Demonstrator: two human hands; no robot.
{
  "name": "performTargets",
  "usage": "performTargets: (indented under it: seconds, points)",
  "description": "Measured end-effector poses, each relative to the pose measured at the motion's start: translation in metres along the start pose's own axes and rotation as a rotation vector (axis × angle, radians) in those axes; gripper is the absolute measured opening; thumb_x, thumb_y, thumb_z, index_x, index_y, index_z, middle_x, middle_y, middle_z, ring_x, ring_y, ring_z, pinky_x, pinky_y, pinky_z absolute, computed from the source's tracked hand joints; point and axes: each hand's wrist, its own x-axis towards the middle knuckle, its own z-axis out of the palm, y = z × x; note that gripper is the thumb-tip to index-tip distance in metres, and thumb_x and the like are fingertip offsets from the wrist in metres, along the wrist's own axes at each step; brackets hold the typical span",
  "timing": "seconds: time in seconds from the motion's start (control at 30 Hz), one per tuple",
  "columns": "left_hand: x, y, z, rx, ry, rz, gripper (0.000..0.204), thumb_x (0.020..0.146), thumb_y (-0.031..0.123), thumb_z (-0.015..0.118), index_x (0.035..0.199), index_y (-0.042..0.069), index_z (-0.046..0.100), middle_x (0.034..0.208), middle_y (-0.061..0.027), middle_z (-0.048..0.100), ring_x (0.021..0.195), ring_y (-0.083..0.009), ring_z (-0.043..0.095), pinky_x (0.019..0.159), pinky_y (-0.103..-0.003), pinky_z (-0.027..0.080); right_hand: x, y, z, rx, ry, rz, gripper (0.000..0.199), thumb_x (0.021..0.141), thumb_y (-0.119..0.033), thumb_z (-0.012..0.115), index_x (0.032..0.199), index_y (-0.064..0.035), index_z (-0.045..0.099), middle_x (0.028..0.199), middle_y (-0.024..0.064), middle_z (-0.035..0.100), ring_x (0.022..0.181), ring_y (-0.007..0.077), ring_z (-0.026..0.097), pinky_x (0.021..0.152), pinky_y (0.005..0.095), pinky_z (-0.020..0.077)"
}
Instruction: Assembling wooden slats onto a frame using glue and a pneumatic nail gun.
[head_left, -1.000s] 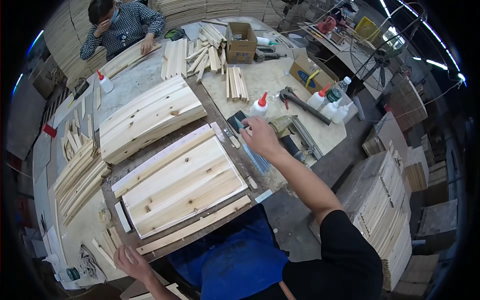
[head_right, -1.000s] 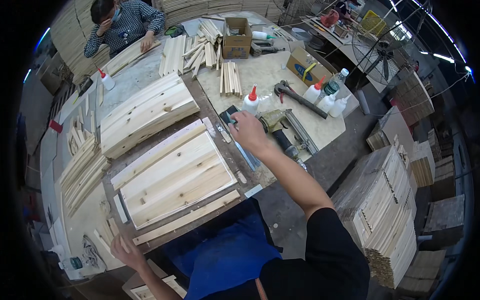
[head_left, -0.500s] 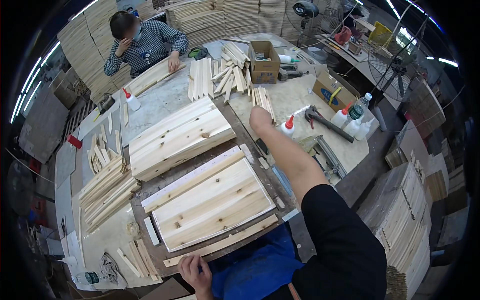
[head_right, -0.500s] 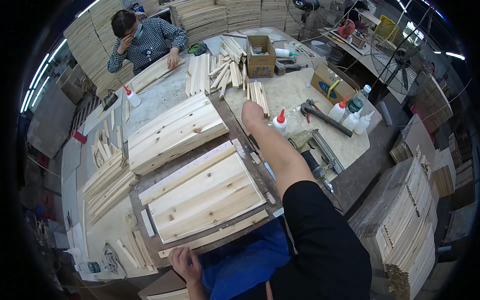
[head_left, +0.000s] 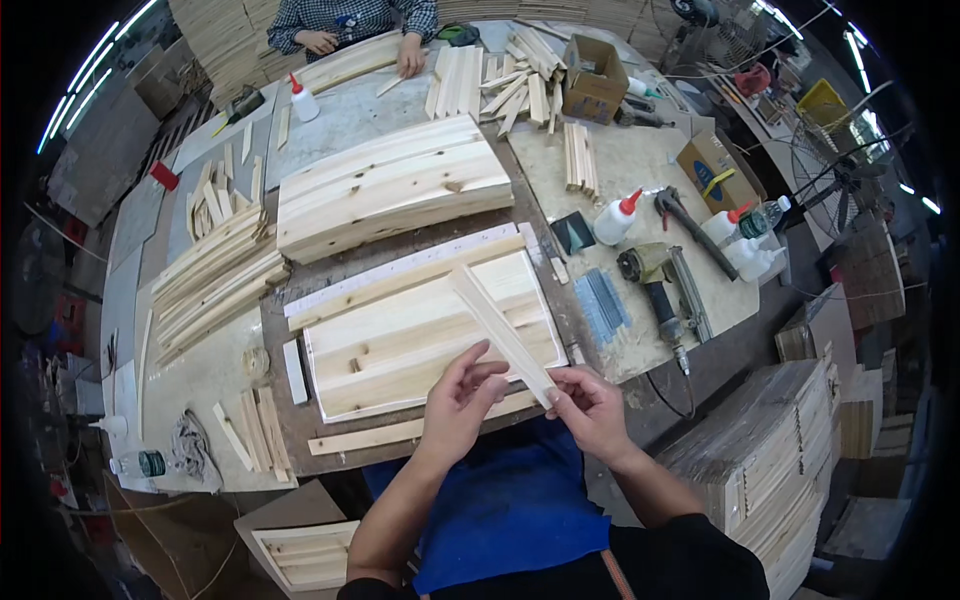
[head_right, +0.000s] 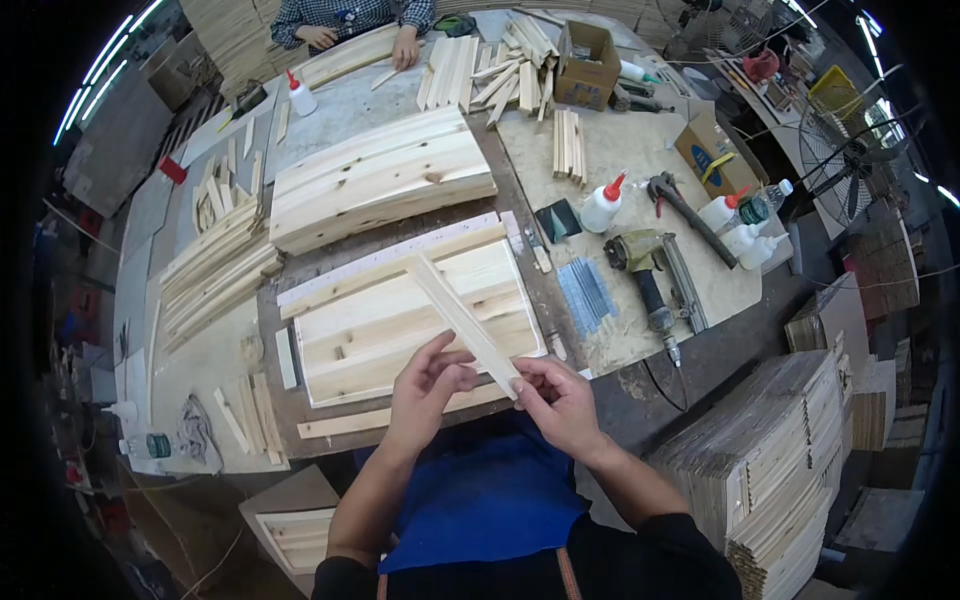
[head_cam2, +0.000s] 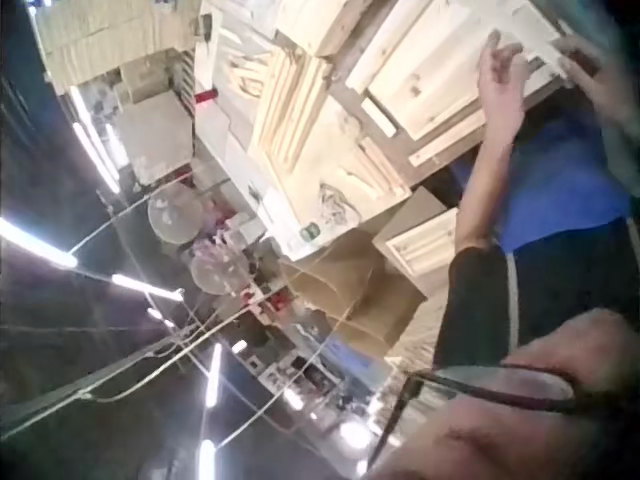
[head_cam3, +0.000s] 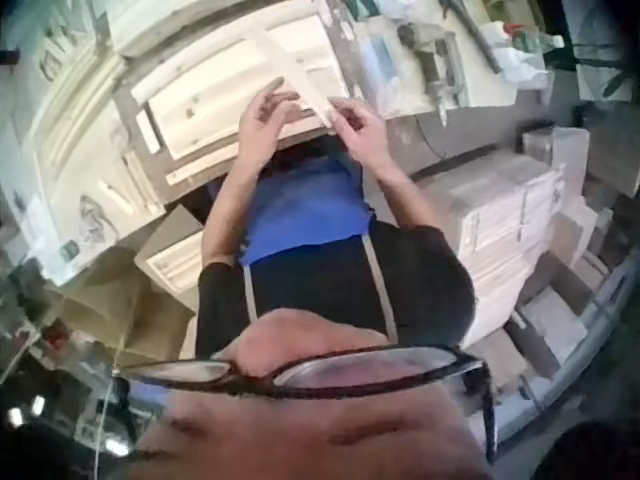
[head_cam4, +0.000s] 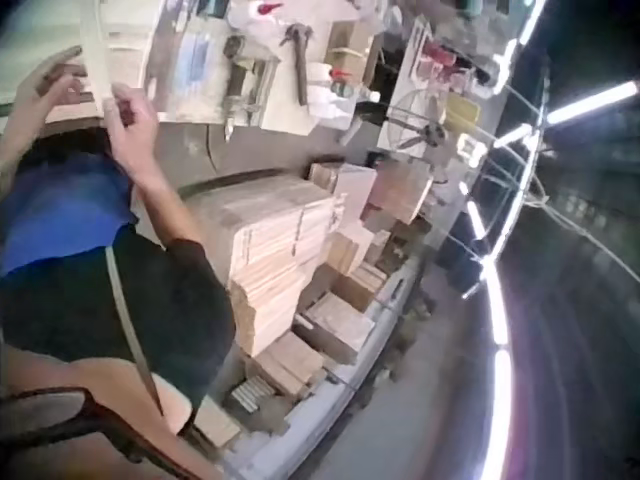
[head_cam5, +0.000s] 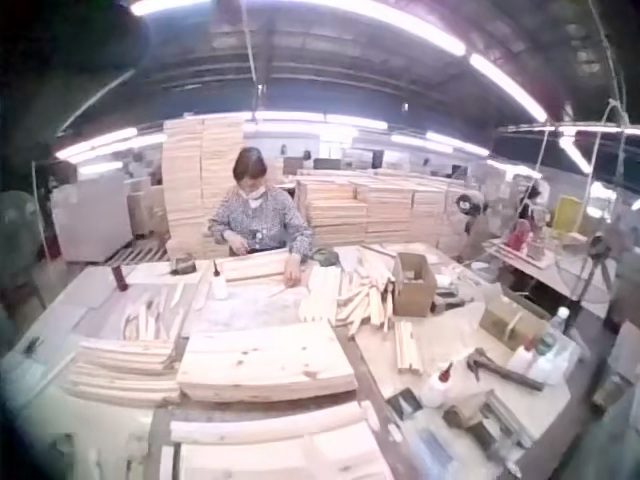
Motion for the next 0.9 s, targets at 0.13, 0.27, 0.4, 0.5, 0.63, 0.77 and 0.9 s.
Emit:
performTargets:
  seconds: [0.13,0.27,0.4,0.5,0.63,0.77,0.9]
  points:
    - [0.007,0.003,0.0,-0.133,-0.043,-0.058,0.029,0.109,0.007,0.066,0.136,-0.003,0.066,0.114,-0.0125,0.077,0.098,-0.0134,0.073,0.081,-0.03,0.062,-0.027,0.008,0.009,0.089,-0.085,0.122,0.027,0.104,-0.003,0.072,0.131,0.0026,0.071,0.106,0.0048,0.07,0.088,0.009,0.069,0.078,0.0255,0.0592]
    - [0.001,-0.002,-0.008,-0.086,-0.05,-0.047,0.023,0.109,0.01,0.067,0.129,-0.002,0.07,0.107,-0.012,0.079,0.092,-0.0141,0.075,0.079,-0.029,0.062,-0.03,0.008,0.012,-0.076,-0.155,0.046,0.027,0.104,-0.004,0.072,0.131,0.0022,0.071,0.106,0.0041,0.072,0.09,0.0097,0.069,0.082,0.0273,0.0605]
    - [-0.005,-0.006,-0.014,-0.113,-0.02,-0.041,0.022,0.111,0.015,0.066,0.124,-0.002,0.071,0.105,-0.0121,0.079,0.089,-0.0158,0.076,0.078,-0.03,0.063,-0.02,0.003,0.021,0.067,-0.221,0.206,0.026,0.105,-0.006,0.072,0.129,0.0025,0.07,0.106,0.0043,0.074,0.092,0.0102,0.07,0.084,0.0281,0.0604]
    - [-0.008,-0.007,-0.017,-0.134,-0.038,-0.054,0.024,0.112,0.018,0.066,0.124,-0.002,0.071,0.106,-0.0134,0.08,0.09,-0.0166,0.077,0.078,-0.031,0.063,-0.017,0.01,0.02,0.253,-0.305,0.349,0.027,0.106,-0.008,0.072,0.13,0.0027,0.069,0.107,0.0052,0.075,0.094,0.0112,0.071,0.085,0.0287,0.0605]
    - [-0.008,-0.008,-0.017,-0.286,0.02,-0.194,0.026,0.113,0.021,0.063,0.124,-0.002,0.071,0.106,-0.0139,0.08,0.091,-0.017,0.077,0.078,-0.032,0.063,-0.02,0.016,0.022,0.561,-0.383,0.479,0.029,0.107,-0.012,0.072,0.132,0.0027,0.067,0.11,0.0064,0.075,0.097,0.013,0.072,0.086,0.0309,0.0611]
    - [-0.005,-0.011,-0.015,-0.33,0.023,-0.2,0.027,0.113,0.022,0.063,0.122,-0.002,0.072,0.1,-0.0132,0.08,0.088,-0.017,0.078,0.075,-0.031,0.063,-0.025,0.027,0.023,0.534,-0.395,0.493,0.036,0.104,-0.013,0.076,0.135,0.0028,0.065,0.113,0.0088,0.074,0.099,0.0173,0.073,0.086,0.0334,0.0615]
    - [0.0,-0.03,-0.015,-0.072,-0.011,-0.131,0.026,0.113,0.022,0.064,0.118,-0.002,0.073,0.094,-0.0111,0.079,0.081,-0.0159,0.077,0.07,-0.03,0.063,-0.027,0.009,0.041,-0.252,-0.089,-0.006,0.046,0.096,-0.012,0.082,0.136,0.0011,0.065,0.114,0.0121,0.072,0.097,0.0231,0.073,0.085,0.0351,0.0613]
